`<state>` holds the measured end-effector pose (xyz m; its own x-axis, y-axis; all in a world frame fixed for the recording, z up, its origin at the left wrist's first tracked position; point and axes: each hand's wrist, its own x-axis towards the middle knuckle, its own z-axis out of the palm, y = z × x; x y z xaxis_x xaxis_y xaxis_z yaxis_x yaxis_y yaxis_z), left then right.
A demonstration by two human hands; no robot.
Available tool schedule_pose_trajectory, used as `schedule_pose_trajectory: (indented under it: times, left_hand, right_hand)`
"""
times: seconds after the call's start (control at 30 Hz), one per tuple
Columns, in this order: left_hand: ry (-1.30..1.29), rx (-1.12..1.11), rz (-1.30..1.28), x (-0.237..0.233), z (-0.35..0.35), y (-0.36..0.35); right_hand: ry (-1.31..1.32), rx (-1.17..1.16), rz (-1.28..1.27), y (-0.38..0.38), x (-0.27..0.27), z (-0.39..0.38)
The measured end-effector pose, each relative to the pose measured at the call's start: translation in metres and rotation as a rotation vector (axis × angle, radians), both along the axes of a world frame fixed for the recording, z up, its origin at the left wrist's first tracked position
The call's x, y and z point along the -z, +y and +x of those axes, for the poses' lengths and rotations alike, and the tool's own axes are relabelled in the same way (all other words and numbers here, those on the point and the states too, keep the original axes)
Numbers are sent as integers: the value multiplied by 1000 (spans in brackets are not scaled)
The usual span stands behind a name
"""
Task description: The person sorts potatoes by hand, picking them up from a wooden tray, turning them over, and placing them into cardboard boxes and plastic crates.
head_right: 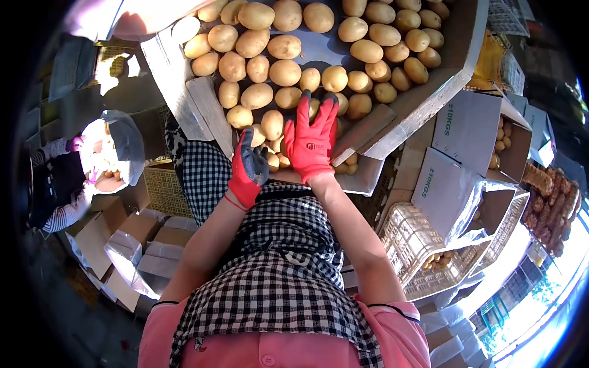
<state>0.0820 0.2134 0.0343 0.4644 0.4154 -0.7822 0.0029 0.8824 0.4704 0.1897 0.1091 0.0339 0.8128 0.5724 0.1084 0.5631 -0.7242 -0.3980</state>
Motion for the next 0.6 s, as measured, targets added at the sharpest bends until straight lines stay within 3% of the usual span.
schedule_pose_trajectory:
  times: [0.1,0.2,0.23,0.27,0.33,0.47,0.53,0.6]
  left_hand:
    - [-130,-156,-66,1,9,-6]
    - [-292,-101,-242,-57,30,7]
    - [-318,-78,-284,-50,26,9]
    - [-410,-112,-232,-49,32,8]
    - [-442,-115,-279,-28,25,10]
    - [-675,-49,-361,-37,32,9]
    - [-465,-27,-337,-46,32,9]
    - [-454,0,-315,-53,38,8]
  right_hand:
    - [75,59,42,15,-21,12]
    - [75,91,-3,21,-30,11]
    - [-11,141,30,29,-53,8]
    - [-130,-60,79,31,-70,9]
    - [-92,-361,-101,50,-59,5]
    - [-49,-274,-117,76,-38,26]
    - [-32,-348,-32,70,-36,21]
    - [396,-160,252,54,-76,21]
